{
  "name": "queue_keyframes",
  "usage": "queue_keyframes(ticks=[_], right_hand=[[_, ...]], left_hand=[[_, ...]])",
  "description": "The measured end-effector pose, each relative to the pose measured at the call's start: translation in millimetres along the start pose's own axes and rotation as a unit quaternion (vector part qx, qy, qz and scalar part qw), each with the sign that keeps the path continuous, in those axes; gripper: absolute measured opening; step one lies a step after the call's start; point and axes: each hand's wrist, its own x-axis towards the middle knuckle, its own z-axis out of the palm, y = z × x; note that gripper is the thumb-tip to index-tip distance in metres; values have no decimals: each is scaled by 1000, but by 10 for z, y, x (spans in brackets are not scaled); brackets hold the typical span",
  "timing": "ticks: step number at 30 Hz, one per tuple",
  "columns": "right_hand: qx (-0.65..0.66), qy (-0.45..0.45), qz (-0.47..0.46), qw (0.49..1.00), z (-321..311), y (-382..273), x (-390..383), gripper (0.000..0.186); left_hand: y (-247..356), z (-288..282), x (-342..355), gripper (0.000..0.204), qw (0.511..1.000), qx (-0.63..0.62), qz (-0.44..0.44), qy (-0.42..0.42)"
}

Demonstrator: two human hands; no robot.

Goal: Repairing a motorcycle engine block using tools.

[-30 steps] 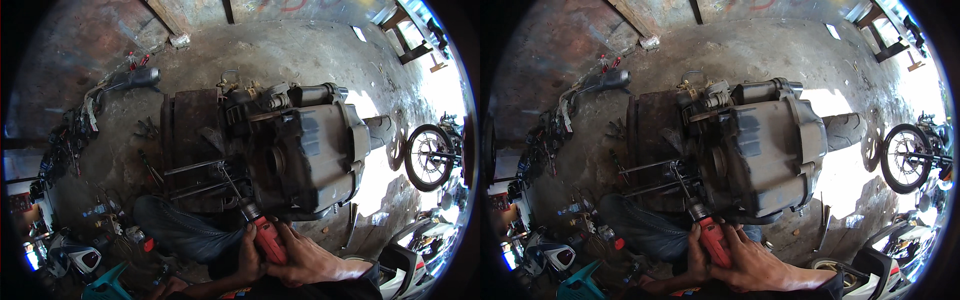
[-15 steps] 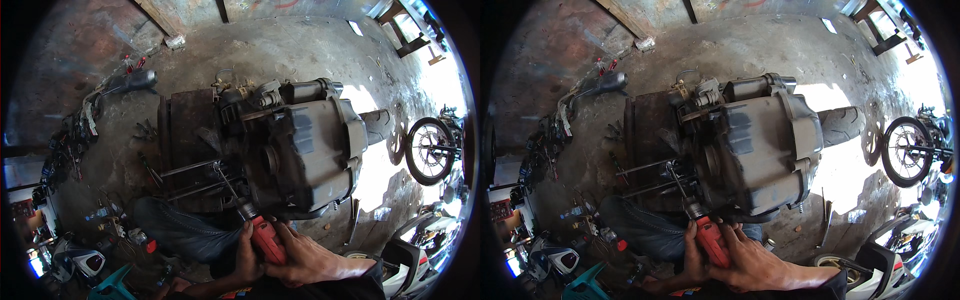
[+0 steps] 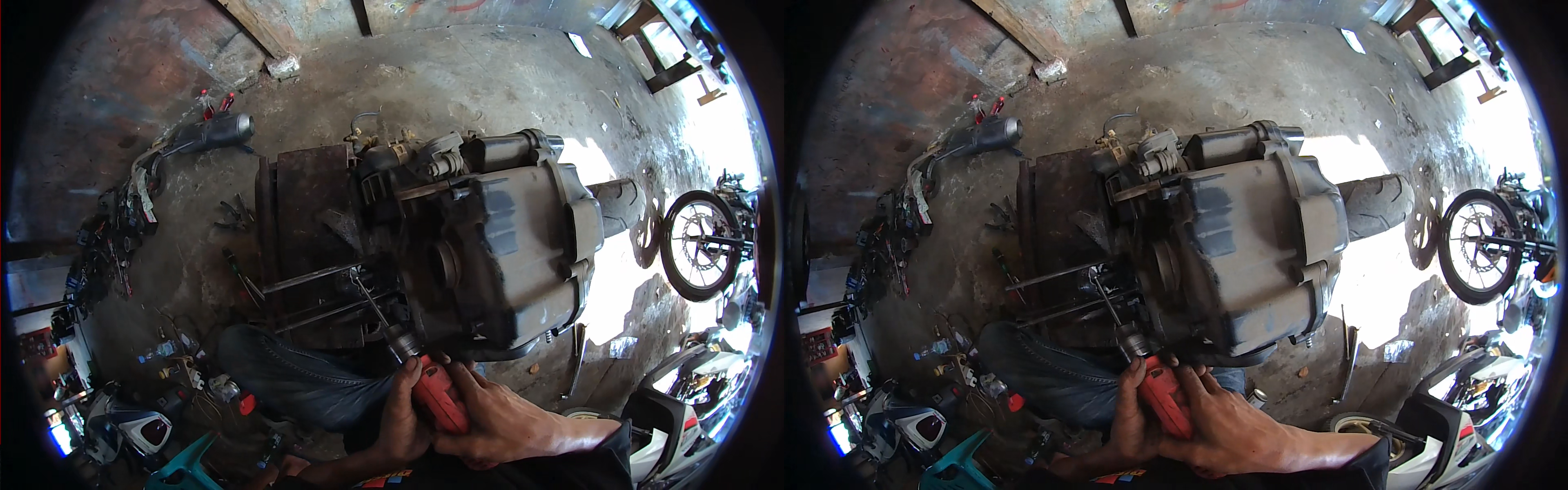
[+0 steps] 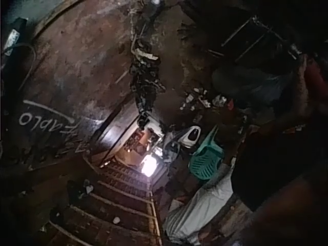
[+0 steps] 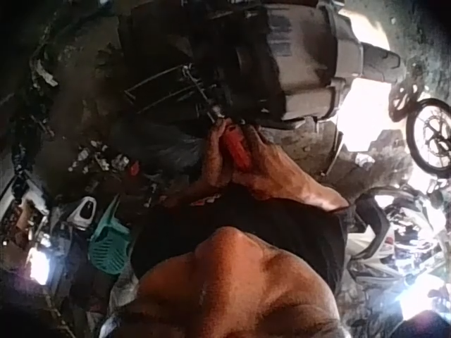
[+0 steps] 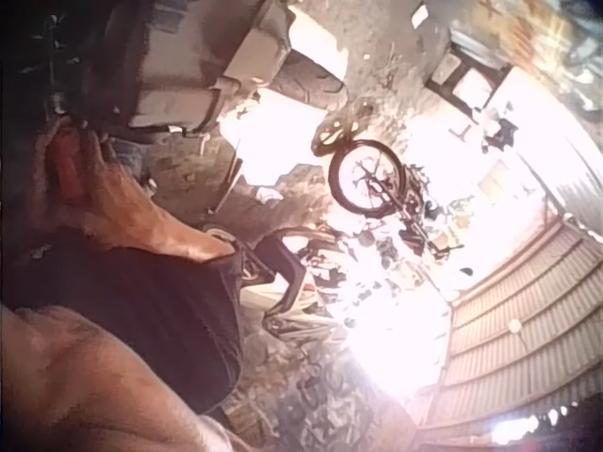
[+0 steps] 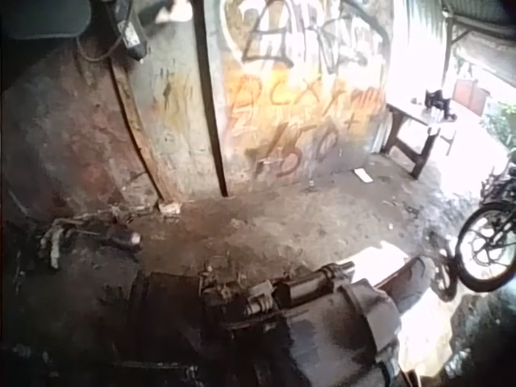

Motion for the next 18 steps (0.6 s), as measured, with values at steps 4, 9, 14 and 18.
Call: queue_keyframes(ticks=[4, 9, 14, 18], right_hand=[[-26, 10, -4, 1000, 7, 13, 0, 109], [-32, 3, 4, 999, 13, 26, -5, 108], [-42, 11, -9, 999, 13, 3, 4, 108], [-30, 1, 6, 1000, 7, -10, 3, 108]], left_hand=[[-29, -10, 7, 48, 1000, -2, 2, 12], [-73, -17, 1, 52, 1000, -12, 9, 13], [-98, -37, 20, 58, 1000, -13, 9, 13], [-102, -56, 43, 64, 1000, -25, -1, 6]])
